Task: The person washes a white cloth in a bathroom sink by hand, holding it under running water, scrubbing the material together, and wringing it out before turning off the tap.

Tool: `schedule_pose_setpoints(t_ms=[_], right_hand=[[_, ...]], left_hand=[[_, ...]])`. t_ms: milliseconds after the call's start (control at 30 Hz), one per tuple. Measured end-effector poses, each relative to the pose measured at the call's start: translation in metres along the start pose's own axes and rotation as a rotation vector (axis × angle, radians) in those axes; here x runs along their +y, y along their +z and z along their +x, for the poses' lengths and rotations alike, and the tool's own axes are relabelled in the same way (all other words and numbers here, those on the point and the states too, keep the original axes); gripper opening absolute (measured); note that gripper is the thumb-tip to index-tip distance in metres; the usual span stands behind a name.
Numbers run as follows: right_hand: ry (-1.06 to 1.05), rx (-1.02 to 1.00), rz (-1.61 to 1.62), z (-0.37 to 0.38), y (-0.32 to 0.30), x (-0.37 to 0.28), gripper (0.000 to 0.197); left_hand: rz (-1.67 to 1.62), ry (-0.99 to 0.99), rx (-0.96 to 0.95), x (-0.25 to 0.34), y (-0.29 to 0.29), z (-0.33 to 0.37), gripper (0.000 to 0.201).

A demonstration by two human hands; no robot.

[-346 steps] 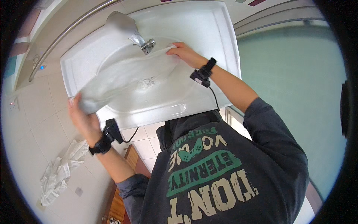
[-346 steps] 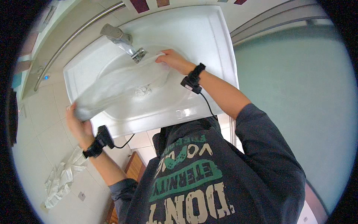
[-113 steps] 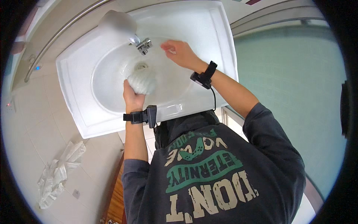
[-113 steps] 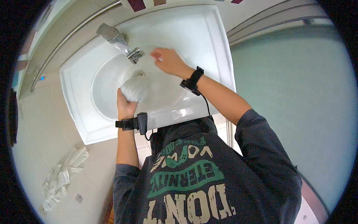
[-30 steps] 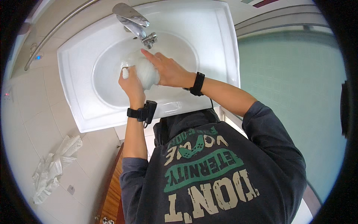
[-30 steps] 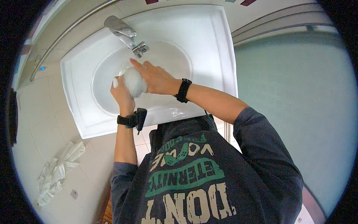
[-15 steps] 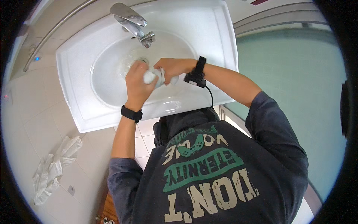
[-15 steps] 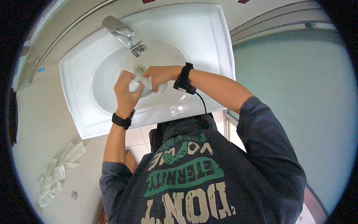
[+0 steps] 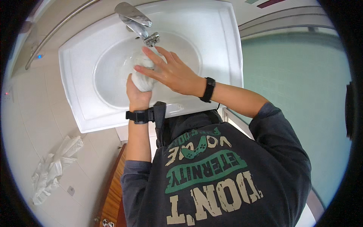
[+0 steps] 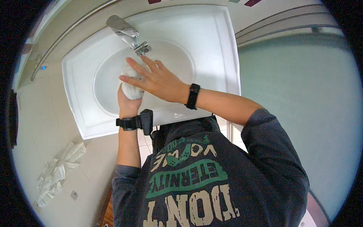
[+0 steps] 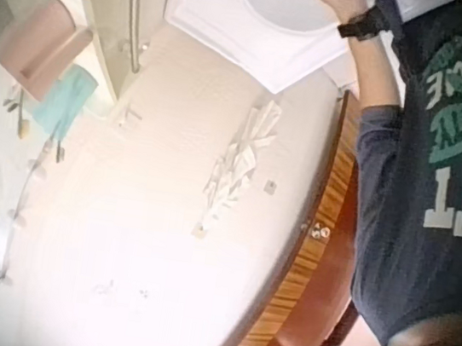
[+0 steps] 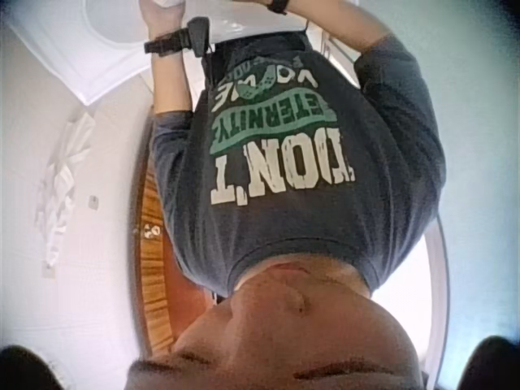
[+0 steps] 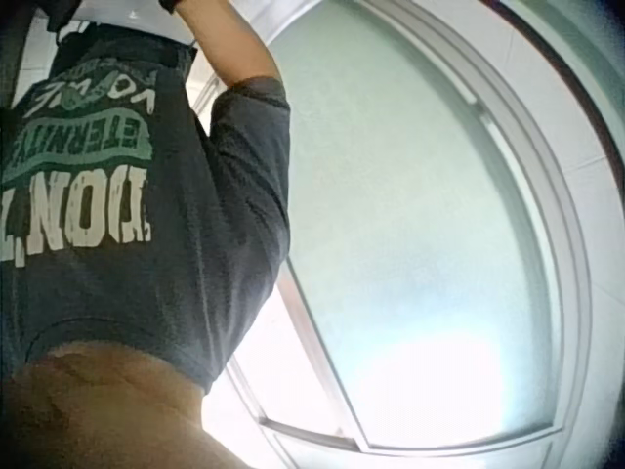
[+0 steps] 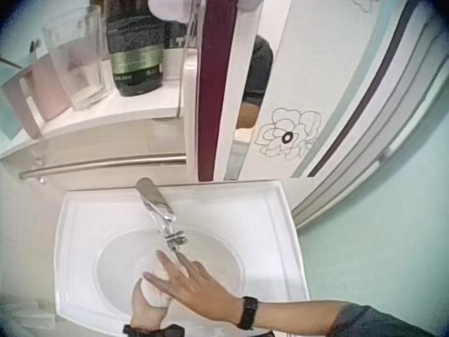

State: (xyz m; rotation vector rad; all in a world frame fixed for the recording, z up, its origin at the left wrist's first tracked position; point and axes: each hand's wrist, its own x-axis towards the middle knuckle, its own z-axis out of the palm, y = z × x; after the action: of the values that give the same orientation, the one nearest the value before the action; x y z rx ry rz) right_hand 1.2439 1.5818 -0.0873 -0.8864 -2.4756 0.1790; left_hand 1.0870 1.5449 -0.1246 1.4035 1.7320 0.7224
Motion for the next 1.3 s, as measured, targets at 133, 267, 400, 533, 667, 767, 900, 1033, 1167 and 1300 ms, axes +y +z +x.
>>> schedule_pose_setpoints(t_ms=[133,267,400,533,667,767,900,1033,1167,1300], right_hand=[[0.078,0.029,-0.002,0.01,0.006,-0.003,0.076],[0.207,-0.073,0.132,0.009,0.008,0.003,0.077],[0.271,-0.219,0.3,0.009,0.008,0.012,0.068],[0.17,-0.254,0.408,0.014,0.014,0.028,0.051],[0.15,-0.36,0.763,0.018,0.014,0.03,0.029],[0.24,-0.509,1.094,0.018,0.017,0.03,0.025],[0.203,-0.553,1.201,0.016,0.027,0.033,0.024],[0.004,-0.185,0.631,0.012,0.024,0.036,0.024],[-0.001,-0.263,0.323,0.01,0.01,0.046,0.03],[-0.179,-0.082,0.292,0.018,-0.01,0.042,0.045]], left_hand=[[-0.137,0.083,0.144,-0.005,0.007,-0.003,0.018],[-1.021,-0.484,0.524,0.049,-0.002,-0.004,0.004],[-0.55,-0.067,0.517,0.061,-0.006,-0.005,0.009],[-0.129,0.255,0.539,0.073,-0.009,0.002,0.013],[0.066,0.461,0.439,0.079,-0.02,0.009,0.019],[0.144,0.645,0.314,0.085,-0.025,0.009,0.021],[0.118,0.711,0.278,0.083,-0.028,0.01,0.021],[-0.152,0.344,0.243,0.052,-0.021,0.006,0.02],[-0.952,-0.109,-0.163,0.048,-0.043,-0.009,0.042],[-1.484,-0.337,-0.366,0.038,-0.05,-0.02,0.062]])
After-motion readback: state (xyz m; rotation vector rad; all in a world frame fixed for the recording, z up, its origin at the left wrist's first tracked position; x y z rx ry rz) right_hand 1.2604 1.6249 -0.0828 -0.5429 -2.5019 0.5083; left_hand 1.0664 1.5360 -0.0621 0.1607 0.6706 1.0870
